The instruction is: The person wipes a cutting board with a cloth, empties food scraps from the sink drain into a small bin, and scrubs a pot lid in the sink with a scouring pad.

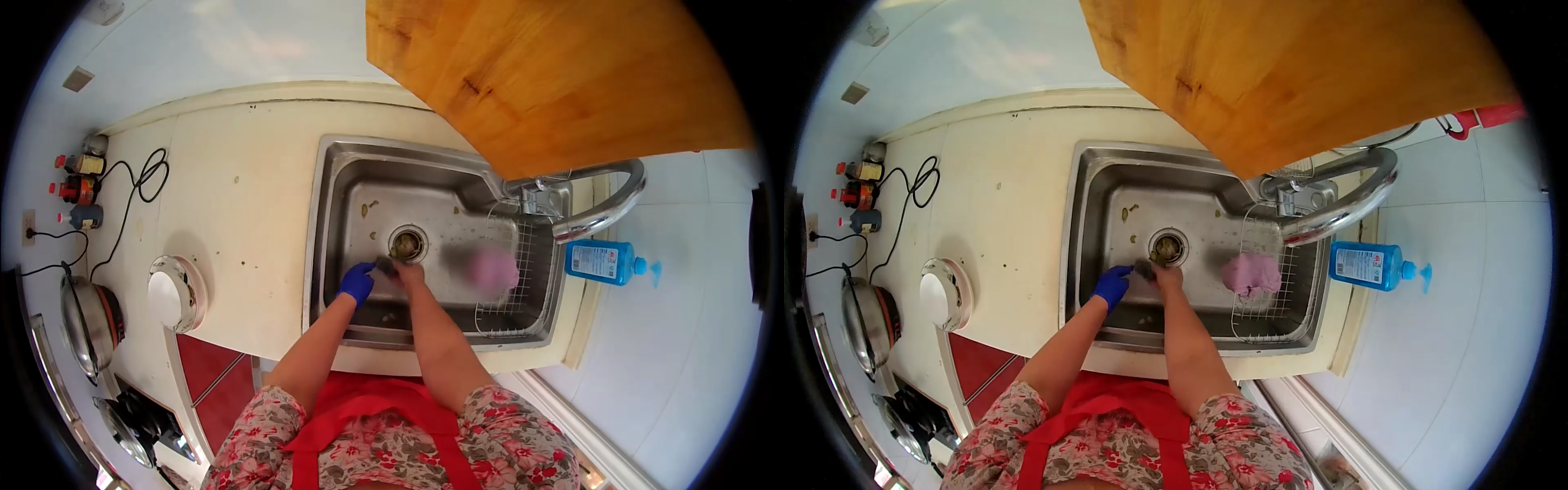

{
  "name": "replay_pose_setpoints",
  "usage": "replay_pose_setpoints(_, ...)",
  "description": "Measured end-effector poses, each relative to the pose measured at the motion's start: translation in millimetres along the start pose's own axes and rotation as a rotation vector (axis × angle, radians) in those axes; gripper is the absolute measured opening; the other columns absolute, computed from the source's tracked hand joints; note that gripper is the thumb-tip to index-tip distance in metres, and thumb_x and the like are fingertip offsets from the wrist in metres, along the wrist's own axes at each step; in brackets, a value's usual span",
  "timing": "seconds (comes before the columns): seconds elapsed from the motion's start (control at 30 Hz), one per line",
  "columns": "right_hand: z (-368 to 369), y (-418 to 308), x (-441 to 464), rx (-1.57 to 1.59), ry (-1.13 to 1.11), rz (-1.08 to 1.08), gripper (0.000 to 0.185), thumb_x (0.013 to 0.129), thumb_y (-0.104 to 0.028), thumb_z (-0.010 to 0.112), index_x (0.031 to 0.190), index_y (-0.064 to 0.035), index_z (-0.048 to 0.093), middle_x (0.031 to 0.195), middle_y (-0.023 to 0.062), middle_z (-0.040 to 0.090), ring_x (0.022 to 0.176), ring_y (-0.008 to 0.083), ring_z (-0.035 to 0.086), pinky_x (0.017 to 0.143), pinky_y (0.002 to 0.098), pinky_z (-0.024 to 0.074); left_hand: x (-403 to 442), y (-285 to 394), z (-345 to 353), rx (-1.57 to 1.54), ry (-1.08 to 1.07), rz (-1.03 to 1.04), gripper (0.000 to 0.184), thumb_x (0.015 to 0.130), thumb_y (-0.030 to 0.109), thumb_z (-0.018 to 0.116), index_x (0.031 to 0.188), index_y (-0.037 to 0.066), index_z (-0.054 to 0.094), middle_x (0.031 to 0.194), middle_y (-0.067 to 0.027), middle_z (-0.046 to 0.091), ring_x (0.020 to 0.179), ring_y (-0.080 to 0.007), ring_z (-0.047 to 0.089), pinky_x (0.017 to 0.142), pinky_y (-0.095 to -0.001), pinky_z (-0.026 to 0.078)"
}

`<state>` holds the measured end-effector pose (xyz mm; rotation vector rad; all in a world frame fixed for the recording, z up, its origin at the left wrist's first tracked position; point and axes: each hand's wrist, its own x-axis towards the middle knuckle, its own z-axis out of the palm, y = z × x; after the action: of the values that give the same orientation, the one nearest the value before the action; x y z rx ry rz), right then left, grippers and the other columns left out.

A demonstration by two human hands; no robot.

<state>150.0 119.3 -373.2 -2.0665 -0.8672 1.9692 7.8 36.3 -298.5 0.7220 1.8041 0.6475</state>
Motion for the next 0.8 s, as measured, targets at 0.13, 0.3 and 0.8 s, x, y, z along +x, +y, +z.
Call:
replay_pose_setpoints(0.13, 19, -61, -40, -0.663, 0.337, -0.642, 0.037, 0.067, -0.012, 0.068, 0.100, -0.0062, 0.052, 0.098, 0.0177, 0.055, 0.086, 0.0313, 0.058, 0.067, 0.0365, 0.0497, 7, -10, 6, -0.195, 0.177, -0.008, 0.043, 0.069, -0.002, 0.047, 0.111, 0.004, 0.056, 0.102, -0.0164, 0.059, 0.098, -0.0255, 0.056, 0.085, -0.0314, 0.044)
replay_pose_setpoints(0.3, 86, -76, -40, -1.088, 0.052, -0.996, 0.030, 0.077, -0.012, 0.053, 0.105, -0.0080, 0.048, 0.110, 0.0164, 0.046, 0.090, 0.0361, 0.054, 0.074, 0.0425, 0.0459, 18, -14, -3, -0.127, 0.318, 0.153, 0.049, 0.068, -0.007, 0.045, 0.115, 0.004, 0.053, 0.104, -0.0165, 0.058, 0.096, -0.0256, 0.056, 0.081, -0.0312, 0.044)
replay_pose_setpoints(0.8, 12, -52, -8, -1.009, 0.379, -0.760, 0.043, 0.072, -0.001, 0.055, 0.115, -0.0055, 0.051, 0.119, 0.0142, 0.045, 0.099, 0.0321, 0.053, 0.081, 0.0382, 0.0457, 29, 16, -8, -0.040, 0.202, 0.099, 0.054, 0.068, -0.003, 0.048, 0.121, 0.010, 0.050, 0.113, -0.0166, 0.051, 0.096, -0.0284, 0.054, 0.084, -0.0335, 0.044)
